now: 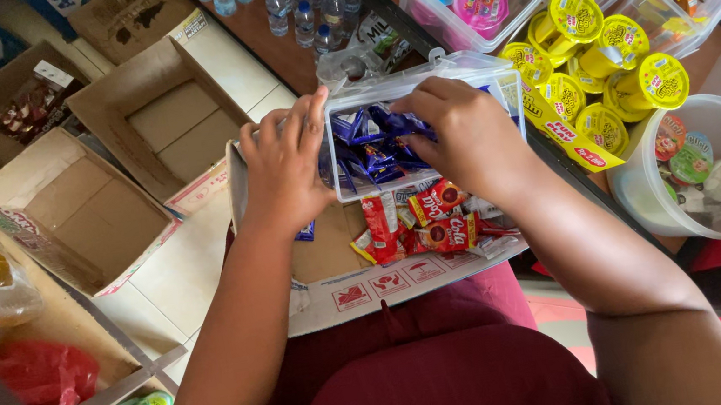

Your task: The person sorts various snack packets by hand into a plastic container and a cardboard box. They then move the container to a shelving unit filled with other food products.

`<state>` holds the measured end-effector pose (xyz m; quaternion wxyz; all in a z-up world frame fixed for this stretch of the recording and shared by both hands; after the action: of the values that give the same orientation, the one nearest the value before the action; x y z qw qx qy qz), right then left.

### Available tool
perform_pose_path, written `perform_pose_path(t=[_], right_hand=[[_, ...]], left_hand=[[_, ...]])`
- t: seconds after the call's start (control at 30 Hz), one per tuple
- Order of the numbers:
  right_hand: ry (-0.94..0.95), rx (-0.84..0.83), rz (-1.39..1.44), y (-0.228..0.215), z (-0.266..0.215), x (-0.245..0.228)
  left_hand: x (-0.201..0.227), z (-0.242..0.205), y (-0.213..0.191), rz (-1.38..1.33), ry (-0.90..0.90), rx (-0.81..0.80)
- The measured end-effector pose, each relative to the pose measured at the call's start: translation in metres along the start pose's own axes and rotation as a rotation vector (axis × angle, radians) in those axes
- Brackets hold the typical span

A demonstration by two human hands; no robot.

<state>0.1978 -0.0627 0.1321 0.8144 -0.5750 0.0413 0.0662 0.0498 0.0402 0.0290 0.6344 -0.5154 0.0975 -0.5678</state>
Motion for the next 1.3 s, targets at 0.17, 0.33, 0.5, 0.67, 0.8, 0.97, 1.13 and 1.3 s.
perform_pose_path(t=[0.17, 0.33, 0.5, 0.67, 0.8, 0.97, 1.13, 1.3], right_hand=[[0.041, 0.028, 0.024, 0.001, -0.009, 0.004], [-0.002, 0.033, 0.056, 0.017, -0.003, -0.001], [-0.079, 0.082, 0.102, -0.014, -0.019, -0.039], [-0.164, -0.518, 0.159, 0.062, -0.05, -0.075], [-0.443, -0.524, 0.001, 0.155, -0.061, -0.096], [-0.359, -0.501, -0.06, 0.254, -0.058, -0.081], [-0.323, -0.452, -0.002, 0.27, -0.059, -0.075], [-0.376, -0.508, 0.005, 0.258, -0.058, -0.08]], left_hand=[[0.001, 0.001, -0.002, 0.007, 0.025, 0.024], [0.003, -0.001, -0.003, 0.016, 0.031, 0.032], [0.0, 0.0, 0.0, 0.022, -0.008, -0.032], [0.002, -0.002, -0.003, -0.012, 0.002, 0.0], [0.002, -0.003, -0.002, -0.007, 0.007, 0.012], [0.003, -0.004, -0.004, -0.003, 0.03, 0.036], [0.002, -0.001, -0.005, -0.016, 0.028, 0.007], [0.001, 0.0, -0.003, -0.008, 0.004, -0.03]])
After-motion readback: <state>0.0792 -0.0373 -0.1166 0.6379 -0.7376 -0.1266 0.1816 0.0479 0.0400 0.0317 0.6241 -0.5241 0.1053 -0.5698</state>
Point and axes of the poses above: each hand's wrist, its own z-axis towards the middle knuckle, its own y-axis out of the palm, x = y × z, the point moved 7 cm from there along z, towards the middle knuckle, and after that the axes turned 8 degrees about -z, right-handed, at the moved point
